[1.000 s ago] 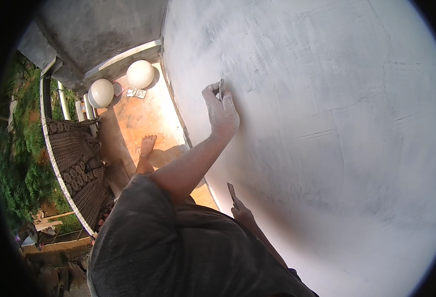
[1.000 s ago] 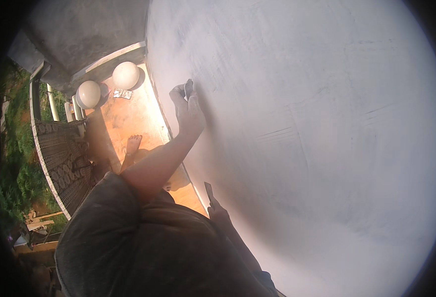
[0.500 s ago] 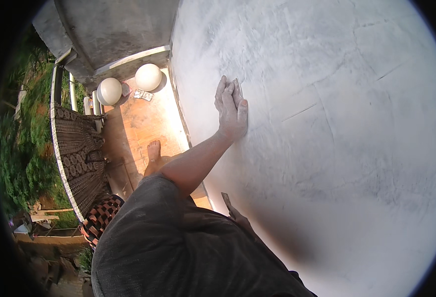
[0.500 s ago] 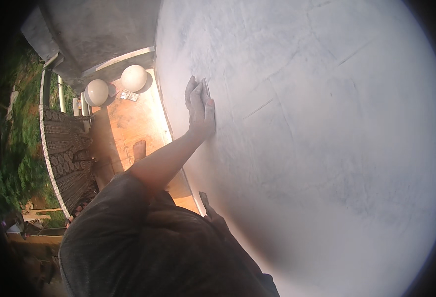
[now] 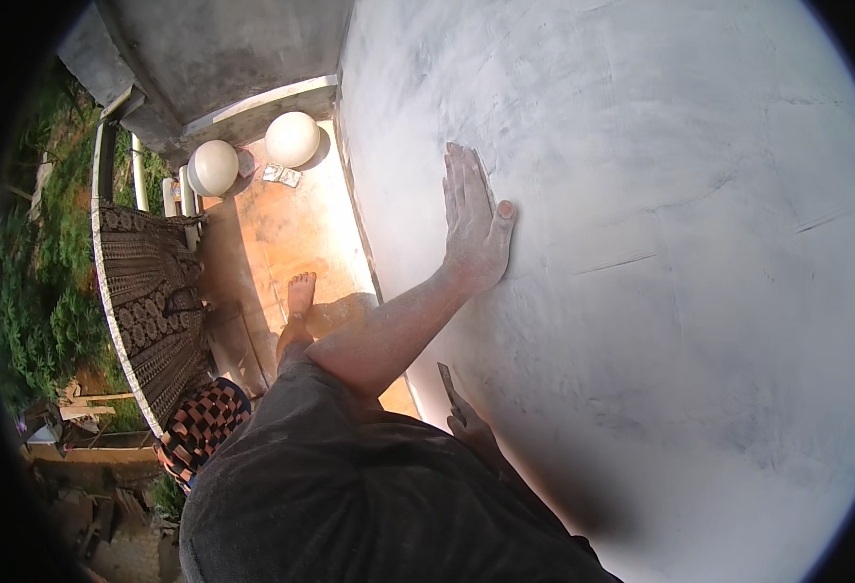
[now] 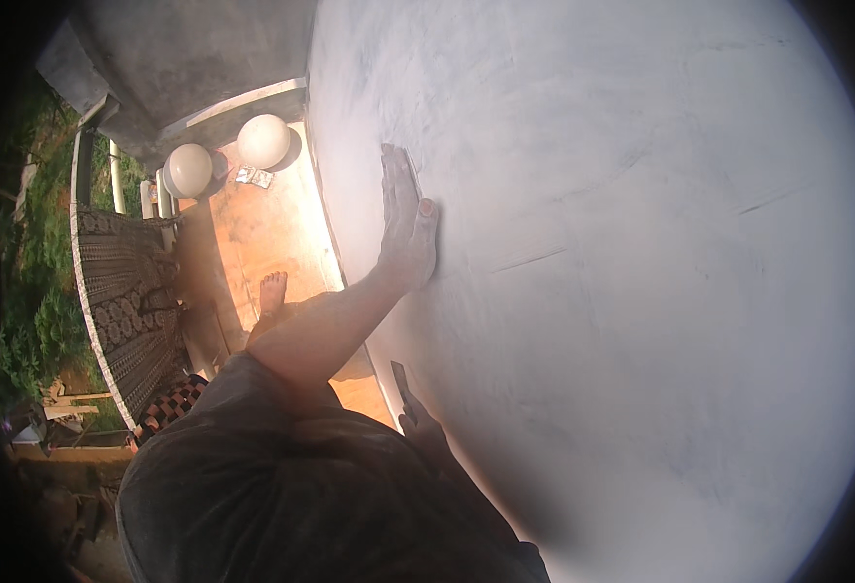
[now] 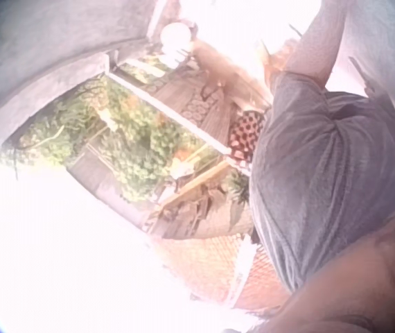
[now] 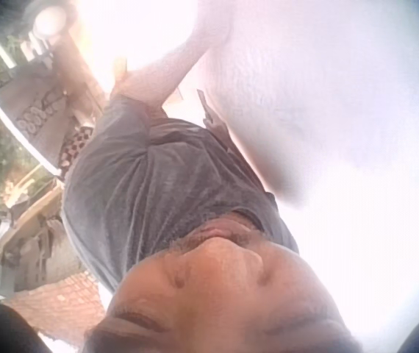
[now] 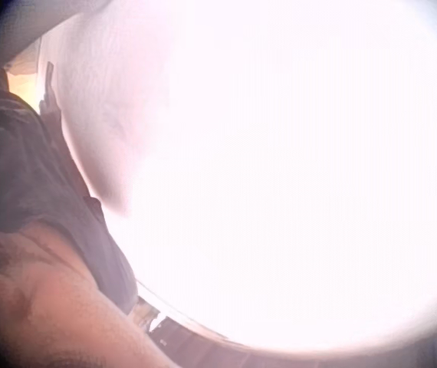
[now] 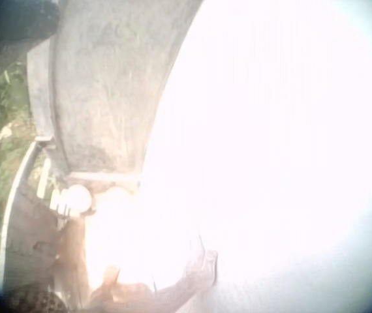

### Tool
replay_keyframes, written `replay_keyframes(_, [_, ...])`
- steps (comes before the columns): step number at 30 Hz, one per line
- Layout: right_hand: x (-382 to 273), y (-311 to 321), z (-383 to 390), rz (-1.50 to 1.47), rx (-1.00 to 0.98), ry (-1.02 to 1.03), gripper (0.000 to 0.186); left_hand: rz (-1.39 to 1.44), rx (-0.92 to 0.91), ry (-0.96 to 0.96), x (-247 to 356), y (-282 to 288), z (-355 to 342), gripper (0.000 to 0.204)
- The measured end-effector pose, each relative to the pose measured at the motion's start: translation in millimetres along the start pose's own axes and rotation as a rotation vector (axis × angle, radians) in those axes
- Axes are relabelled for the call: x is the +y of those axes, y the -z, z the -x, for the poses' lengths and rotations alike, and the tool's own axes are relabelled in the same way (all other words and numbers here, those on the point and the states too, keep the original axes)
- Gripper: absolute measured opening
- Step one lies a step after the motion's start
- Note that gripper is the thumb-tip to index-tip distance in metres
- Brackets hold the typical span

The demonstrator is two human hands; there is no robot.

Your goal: The person smooths a white wall surface using a trowel and a sanding block. They repeatedly scrape and rub the wall to even out the texture, occasionally switching tools and adjusting their position.

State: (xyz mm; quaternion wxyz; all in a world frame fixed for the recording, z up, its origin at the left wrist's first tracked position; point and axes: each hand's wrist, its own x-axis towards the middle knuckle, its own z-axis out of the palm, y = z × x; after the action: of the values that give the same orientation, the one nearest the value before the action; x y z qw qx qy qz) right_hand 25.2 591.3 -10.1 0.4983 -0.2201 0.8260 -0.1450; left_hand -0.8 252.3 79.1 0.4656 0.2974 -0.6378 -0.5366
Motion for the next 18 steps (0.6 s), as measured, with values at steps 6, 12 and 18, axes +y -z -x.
replay_keyframes(6, [-31.1,-2.0,-2.1,-0.041,0.103,0.135,0.057,0.014,-0.295,-0.020,-0.8,2.4,58.2,0.112])
replay_keyframes(12, [-77.9,12.8,0.3,-0.100,0.002,-0.058,0.057,-0.005,-0.085,0.065,-14.5,24.5,-44.1,0.118])
replay_keyframes(18, [-115.0,26.6,19.6,-0.164,0.003,0.036,0.068,-0.036,-0.192,-0.083,0.2,7.0,50.9,0.099])
